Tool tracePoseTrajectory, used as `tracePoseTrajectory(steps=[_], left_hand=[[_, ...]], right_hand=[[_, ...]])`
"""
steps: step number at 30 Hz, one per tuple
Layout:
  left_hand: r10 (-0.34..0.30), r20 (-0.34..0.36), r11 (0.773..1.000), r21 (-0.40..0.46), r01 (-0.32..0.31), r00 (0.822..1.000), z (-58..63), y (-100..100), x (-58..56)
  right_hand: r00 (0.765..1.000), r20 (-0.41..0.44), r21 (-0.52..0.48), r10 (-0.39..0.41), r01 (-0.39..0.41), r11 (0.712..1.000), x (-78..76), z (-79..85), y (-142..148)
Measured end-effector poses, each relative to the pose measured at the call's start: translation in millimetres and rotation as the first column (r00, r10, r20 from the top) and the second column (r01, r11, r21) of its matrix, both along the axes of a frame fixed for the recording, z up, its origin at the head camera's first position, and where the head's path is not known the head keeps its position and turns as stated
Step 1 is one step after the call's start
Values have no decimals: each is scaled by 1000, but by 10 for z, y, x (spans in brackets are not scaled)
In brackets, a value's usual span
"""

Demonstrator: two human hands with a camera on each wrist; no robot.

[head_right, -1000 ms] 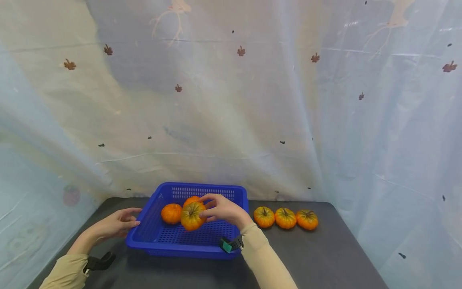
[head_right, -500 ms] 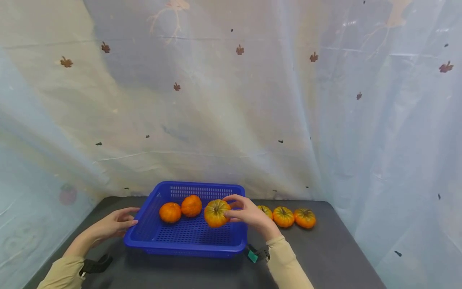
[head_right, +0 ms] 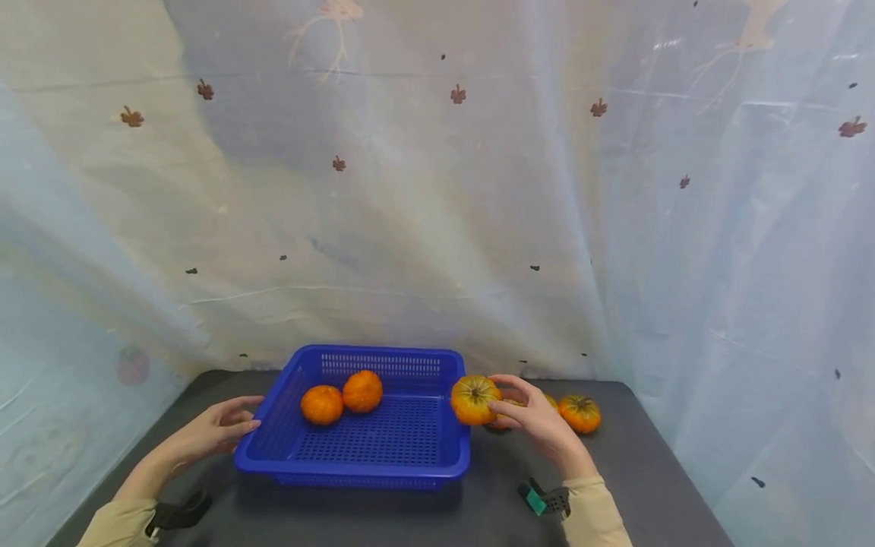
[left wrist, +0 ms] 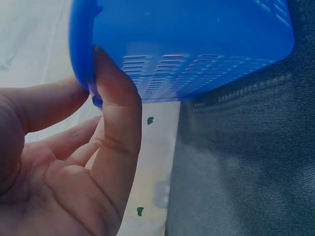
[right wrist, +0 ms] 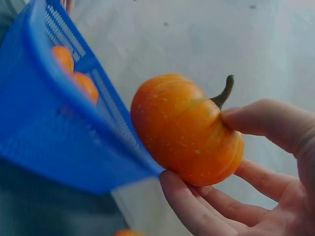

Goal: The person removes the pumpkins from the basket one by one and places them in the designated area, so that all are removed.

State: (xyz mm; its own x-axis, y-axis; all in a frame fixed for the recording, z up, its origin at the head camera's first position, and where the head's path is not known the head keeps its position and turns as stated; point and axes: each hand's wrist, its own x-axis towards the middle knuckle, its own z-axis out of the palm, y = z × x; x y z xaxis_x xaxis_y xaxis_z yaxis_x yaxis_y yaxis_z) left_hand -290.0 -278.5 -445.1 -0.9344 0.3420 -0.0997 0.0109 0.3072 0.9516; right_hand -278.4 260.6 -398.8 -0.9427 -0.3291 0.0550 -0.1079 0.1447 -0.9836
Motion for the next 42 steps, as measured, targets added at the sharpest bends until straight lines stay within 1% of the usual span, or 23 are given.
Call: tracePoseTrajectory(steps=[3,6,8,10,12,15,19,23,30,34,42], left_hand=[[9,-9,1000,-2,-9,1000,11,12,11],[6,-15,1000,3,-6,1000,11,22,31],[2,-14,1000,17,-1,1000,5,24,38],[4,-16,1000,26,-3,1000,0,24,37],[6,-18,999,33,-5,1000,0,21,29],[19,-16,999,26,-19,1000,-11,10,30],[36,-16,999,11,-36,999,-7,13,29],[36,-19,999,12,-36,999,-20,25,24],[28,-21,999,30,-27,999,-42,24,11],[33,-26,999,36,-32,999,-31,38,24],[48,-20,998,45,-47,999,-16,54,53]], right_hand=[[997,26,12,-66,66,998,52,-89,162],[989,69,17,-134,133,991,97,-213,283],[981,99,23,-167,165,986,121,-314,350],[975,127,27,-183,181,983,143,-416,408],[972,153,31,-180,177,984,163,-509,459],[970,189,30,-152,149,988,190,-623,515],[975,198,28,-104,101,995,213,-722,577],[980,188,24,-66,62,998,240,-791,619],[976,208,17,-70,68,998,250,-810,604],[976,210,10,-65,64,998,241,-820,590],[976,209,29,-70,65,997,227,-833,564]])
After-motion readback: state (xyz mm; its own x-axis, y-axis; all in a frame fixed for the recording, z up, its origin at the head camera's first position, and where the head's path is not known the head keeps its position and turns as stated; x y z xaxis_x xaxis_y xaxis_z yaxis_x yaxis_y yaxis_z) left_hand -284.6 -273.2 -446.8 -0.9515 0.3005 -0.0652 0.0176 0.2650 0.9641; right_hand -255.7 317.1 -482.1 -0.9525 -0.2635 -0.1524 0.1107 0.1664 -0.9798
